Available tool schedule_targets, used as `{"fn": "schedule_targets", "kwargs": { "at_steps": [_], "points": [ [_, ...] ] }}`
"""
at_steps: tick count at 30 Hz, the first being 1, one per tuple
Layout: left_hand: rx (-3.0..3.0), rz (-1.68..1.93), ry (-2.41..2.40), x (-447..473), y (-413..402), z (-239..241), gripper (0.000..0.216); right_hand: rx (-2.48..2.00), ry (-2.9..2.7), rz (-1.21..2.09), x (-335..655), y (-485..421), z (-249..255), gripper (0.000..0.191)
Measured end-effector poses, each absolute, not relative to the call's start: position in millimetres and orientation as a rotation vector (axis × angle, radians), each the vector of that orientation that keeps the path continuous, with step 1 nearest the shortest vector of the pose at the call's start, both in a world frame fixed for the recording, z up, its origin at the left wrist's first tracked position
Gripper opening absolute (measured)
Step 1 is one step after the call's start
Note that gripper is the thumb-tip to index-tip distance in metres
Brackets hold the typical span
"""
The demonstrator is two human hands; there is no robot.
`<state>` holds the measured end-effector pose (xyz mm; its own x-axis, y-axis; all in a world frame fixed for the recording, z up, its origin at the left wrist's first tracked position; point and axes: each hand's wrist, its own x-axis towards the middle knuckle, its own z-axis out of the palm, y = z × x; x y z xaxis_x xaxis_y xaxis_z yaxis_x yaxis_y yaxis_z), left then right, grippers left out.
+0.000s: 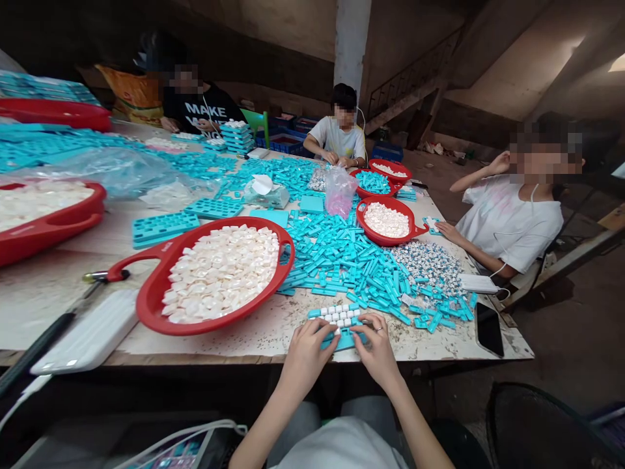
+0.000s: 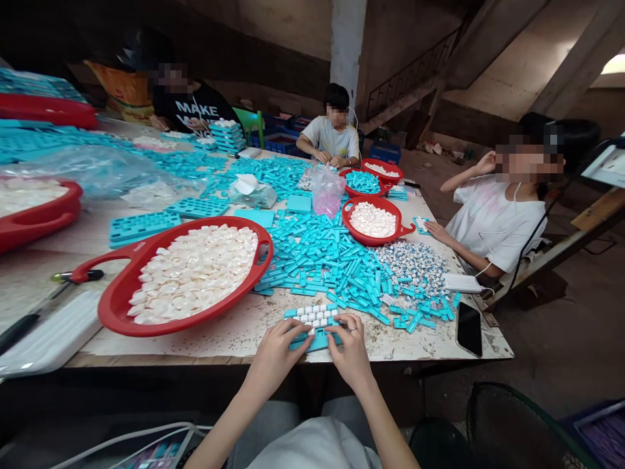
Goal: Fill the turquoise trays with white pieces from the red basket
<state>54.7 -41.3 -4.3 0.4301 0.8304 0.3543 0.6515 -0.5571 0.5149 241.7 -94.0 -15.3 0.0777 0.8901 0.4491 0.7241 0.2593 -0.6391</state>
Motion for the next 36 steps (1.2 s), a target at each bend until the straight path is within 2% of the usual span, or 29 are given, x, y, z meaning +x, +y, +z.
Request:
{"fn": "schedule_targets", "kwargs": {
  "at_steps": [9, 12, 16, 19, 28, 36],
  "points": [
    [2.374, 0.832, 1.368, 62.0, -44.8, -2.3, 0.010, -1.527, -1.367, 0.401, 219.6, -115.4, -1.4, 0.022],
    [2.344, 0.821, 1.365, 61.9, -44.8, -2.5, 0.010, -1.545, -1.207, 0.670, 197.9, -140.9, -17.4, 0.034],
    [2.297, 0.817, 1.340, 59.3, -43.7, -3.0, 0.011, -1.506, -1.001, 1.131, 173.7, -165.1, -50.1, 0.058],
    [2.275, 0.826, 1.311, 57.2, -43.1, -2.3, 0.014, -1.442, -0.908, 1.275, 166.7, -166.5, -58.4, 0.068],
    [2.221, 0.847, 1.266, 38.3, -72.5, -7.4, 0.016, -1.321, -0.795, 1.356, 162.6, -149.6, -48.2, 0.064],
    [2.189, 0.860, 1.365, 36.8, -95.4, -5.8, 0.016, -1.181, -0.298, 1.400, 152.8, -143.6, -51.3, 0.064]
  ]
}}
